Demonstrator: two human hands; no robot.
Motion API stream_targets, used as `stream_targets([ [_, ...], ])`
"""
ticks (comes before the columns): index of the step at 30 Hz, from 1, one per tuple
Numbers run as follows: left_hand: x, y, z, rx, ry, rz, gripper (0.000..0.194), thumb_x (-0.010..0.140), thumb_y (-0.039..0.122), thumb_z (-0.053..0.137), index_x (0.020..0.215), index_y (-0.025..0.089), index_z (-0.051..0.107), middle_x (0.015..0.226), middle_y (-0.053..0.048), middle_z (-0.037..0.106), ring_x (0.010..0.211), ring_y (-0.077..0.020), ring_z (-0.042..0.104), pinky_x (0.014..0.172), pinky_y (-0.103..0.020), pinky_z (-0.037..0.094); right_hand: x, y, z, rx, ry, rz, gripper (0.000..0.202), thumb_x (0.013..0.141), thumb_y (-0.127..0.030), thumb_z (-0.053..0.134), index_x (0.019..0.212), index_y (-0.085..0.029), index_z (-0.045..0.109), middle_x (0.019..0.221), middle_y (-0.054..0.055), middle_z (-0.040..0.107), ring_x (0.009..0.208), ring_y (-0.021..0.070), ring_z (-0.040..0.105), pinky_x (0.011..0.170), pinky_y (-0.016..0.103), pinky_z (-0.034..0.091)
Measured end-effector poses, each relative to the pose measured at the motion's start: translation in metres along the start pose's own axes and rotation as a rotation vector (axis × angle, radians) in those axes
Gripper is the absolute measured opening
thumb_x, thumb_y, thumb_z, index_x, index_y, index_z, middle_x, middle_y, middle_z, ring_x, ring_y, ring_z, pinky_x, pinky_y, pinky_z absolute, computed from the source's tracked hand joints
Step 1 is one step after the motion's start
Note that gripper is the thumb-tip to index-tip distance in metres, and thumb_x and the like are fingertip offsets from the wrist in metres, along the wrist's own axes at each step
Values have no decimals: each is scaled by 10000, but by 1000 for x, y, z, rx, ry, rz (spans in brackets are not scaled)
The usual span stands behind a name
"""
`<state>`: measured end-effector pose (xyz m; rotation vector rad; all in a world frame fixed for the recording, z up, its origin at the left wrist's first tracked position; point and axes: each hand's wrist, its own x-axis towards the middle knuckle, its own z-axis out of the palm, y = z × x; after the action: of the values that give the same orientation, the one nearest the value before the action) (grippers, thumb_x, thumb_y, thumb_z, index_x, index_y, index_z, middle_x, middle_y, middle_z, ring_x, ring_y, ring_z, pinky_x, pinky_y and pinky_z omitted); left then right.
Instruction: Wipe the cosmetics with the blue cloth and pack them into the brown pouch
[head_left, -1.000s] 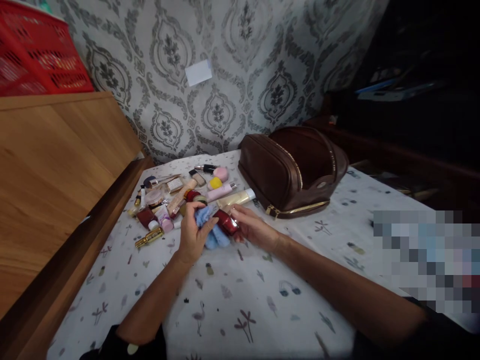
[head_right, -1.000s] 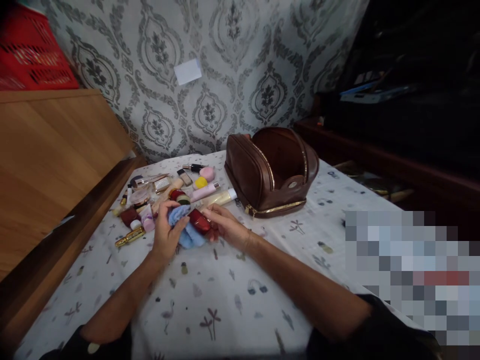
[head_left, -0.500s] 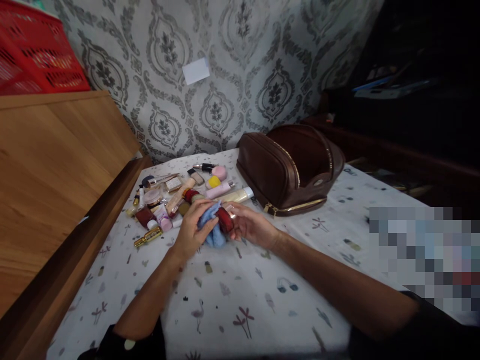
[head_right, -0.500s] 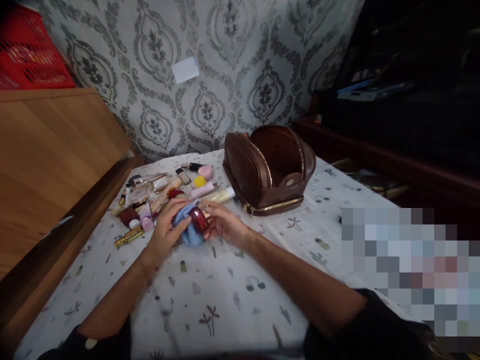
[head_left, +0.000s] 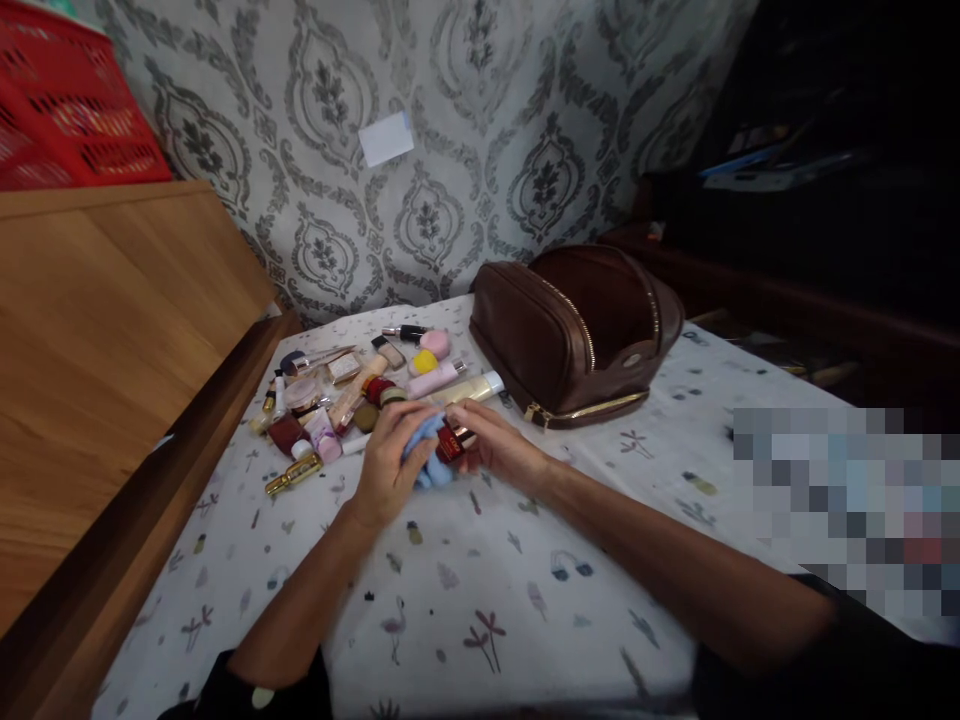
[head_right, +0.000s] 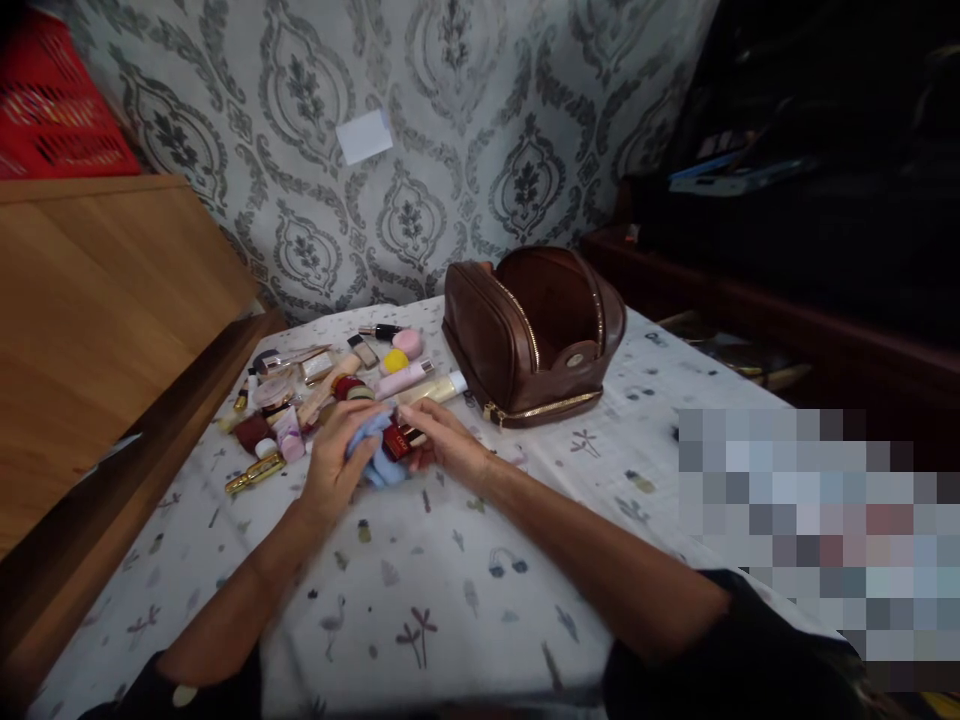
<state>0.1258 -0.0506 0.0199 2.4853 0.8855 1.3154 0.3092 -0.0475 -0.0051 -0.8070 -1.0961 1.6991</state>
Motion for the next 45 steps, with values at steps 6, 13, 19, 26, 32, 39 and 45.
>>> stream_targets([
  [6,1,-4,-4,-29,-198,81,470,928,215,500,1398,211,470,1316,-133,489,1225,-269,507,1057,-451,437,-1,-1,1,41,28,-4,431,755,-562,692,843,-207,465,620,-36,648,441,110,581,411,196,399],
  [13,3,-10,-9,-41,-190,-27,400,943,204,489,1342,197,525,1254,-114,547,1189,-235,539,1046,-406,453,-3,-2,0,96,-36,16,439,810,-385,654,1189,-240,486,674,-32,667,463,124,610,410,194,422],
  [19,3,-12,-4,2,-66,-83,204,923,248,570,1113,183,608,1045,-63,625,1001,-196,605,913,-346,504,-1,-2,-1,122,-45,59,309,820,-392,639,1053,-206,561,646,-20,645,412,111,575,349,181,384],
  [26,-2,-6,1,71,39,30,260,910,157,530,1165,179,579,1109,-86,620,1059,-208,588,951,-377,491,-2,-3,3,36,90,17,412,778,-596,664,858,-213,535,603,-43,598,418,80,503,364,170,333],
  [32,-2,-5,3,111,-124,271,480,916,79,432,1381,191,471,1289,-135,573,1260,-257,488,1060,-486,437,-1,-1,3,-81,141,-21,557,682,-712,679,848,-223,471,571,-68,562,418,81,487,388,174,315],
  [39,-4,-11,6,131,-83,264,445,925,58,412,1329,204,532,1239,-116,617,1195,-242,533,1012,-481,482,-3,-2,4,-56,97,-10,498,719,-647,687,842,-210,482,585,-60,572,403,80,500,367,179,298],
  [45,-2,-5,5,114,19,177,354,933,114,463,1253,210,579,1169,-98,633,1112,-222,578,971,-424,501,-5,-6,4,52,11,13,477,817,-439,634,1230,-241,502,624,-46,627,432,119,575,384,202,389],
])
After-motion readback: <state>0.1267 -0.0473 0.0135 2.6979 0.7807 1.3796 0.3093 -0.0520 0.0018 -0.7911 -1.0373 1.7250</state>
